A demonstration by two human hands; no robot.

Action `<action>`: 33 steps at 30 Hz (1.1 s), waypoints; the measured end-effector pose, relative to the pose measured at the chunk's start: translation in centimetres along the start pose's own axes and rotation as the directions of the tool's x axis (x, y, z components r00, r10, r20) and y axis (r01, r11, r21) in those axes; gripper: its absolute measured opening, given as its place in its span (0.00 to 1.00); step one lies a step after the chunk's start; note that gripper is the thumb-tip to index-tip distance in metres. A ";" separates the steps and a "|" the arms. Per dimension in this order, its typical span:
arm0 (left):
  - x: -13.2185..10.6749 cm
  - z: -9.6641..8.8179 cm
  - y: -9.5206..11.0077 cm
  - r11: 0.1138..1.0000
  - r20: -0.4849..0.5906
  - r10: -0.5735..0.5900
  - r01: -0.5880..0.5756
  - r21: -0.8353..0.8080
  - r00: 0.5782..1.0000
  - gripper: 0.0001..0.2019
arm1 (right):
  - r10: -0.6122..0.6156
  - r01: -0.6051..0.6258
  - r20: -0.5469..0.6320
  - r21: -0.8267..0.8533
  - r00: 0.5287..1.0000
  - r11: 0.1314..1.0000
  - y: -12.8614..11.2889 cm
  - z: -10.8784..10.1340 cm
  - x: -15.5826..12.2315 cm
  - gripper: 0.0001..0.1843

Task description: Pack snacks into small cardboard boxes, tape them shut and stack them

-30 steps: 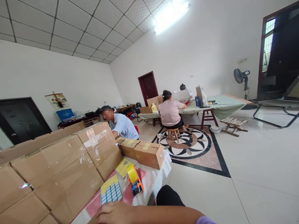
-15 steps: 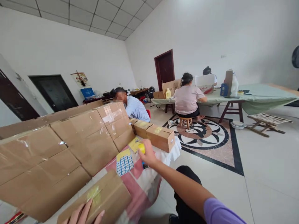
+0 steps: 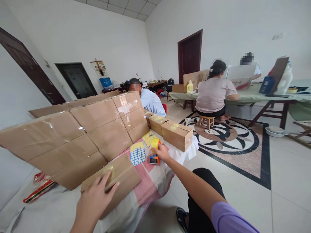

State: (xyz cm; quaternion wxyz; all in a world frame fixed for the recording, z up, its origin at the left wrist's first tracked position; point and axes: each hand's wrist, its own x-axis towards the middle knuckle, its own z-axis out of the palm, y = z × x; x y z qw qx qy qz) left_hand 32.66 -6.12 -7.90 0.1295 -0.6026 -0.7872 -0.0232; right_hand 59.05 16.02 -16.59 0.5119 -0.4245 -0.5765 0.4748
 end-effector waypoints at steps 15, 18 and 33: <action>-1.0 -2.2 7.7 0.863 -0.373 0.193 -0.339 -0.376 0.907 0.21 | -0.221 0.207 0.009 0.315 0.975 0.926 -7.9 2.8 -7.6 0.24; -1.2 -1.4 11.0 0.639 -0.243 0.147 -0.280 -0.717 0.959 0.19 | -0.221 0.217 -0.014 0.253 0.975 0.943 -8.9 2.9 -9.0 0.27; 0.5 -1.6 15.0 -0.012 0.233 0.078 0.234 -0.972 0.969 0.26 | -0.284 0.284 -0.026 0.003 0.959 0.959 -8.1 1.8 -6.0 0.29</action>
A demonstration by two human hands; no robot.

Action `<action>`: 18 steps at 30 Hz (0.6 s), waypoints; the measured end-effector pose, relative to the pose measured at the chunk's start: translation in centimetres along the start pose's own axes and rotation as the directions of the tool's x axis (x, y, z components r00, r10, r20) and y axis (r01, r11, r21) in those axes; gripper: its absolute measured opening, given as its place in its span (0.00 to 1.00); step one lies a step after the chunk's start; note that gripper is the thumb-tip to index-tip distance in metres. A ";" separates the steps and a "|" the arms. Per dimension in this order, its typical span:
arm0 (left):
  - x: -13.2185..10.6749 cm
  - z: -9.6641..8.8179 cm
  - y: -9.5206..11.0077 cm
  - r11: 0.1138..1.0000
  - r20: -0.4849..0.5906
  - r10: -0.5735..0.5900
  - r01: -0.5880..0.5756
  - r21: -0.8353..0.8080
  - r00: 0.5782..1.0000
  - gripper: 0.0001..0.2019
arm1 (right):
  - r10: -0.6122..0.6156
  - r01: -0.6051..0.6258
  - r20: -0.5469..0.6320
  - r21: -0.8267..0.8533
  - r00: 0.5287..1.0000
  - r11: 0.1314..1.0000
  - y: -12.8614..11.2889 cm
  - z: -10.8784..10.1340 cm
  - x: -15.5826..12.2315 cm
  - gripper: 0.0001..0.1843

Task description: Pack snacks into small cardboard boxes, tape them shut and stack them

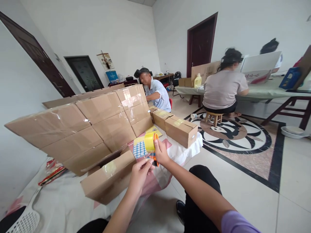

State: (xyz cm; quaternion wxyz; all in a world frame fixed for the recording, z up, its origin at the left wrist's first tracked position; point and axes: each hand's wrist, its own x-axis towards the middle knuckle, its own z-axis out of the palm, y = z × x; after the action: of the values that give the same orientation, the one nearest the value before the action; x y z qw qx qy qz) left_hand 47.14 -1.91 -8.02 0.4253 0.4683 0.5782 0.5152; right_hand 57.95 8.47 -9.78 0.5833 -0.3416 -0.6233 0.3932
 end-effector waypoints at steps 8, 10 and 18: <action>-1.3 -0.5 0.1 0.986 0.110 -0.160 0.164 -0.028 0.981 0.25 | 0.099 -0.093 -0.172 0.040 0.980 0.995 0.8 0.0 2.3 0.30; -1.3 -0.3 -0.7 0.987 0.148 -0.158 0.159 0.002 0.976 0.23 | 0.123 -0.108 -0.190 0.088 0.974 0.990 0.8 -0.2 2.7 0.30; 0.9 -0.5 -4.8 0.856 0.178 0.058 -0.141 0.497 0.982 0.19 | 0.244 -0.232 -0.044 0.184 0.969 0.955 0.1 -1.3 1.9 0.31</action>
State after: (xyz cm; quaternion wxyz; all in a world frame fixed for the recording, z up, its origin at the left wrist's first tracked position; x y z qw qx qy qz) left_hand 45.99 -1.28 -12.73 0.3039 0.6321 0.6329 0.3279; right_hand 59.05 10.30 -9.02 0.5799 -0.3736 -0.5204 0.5033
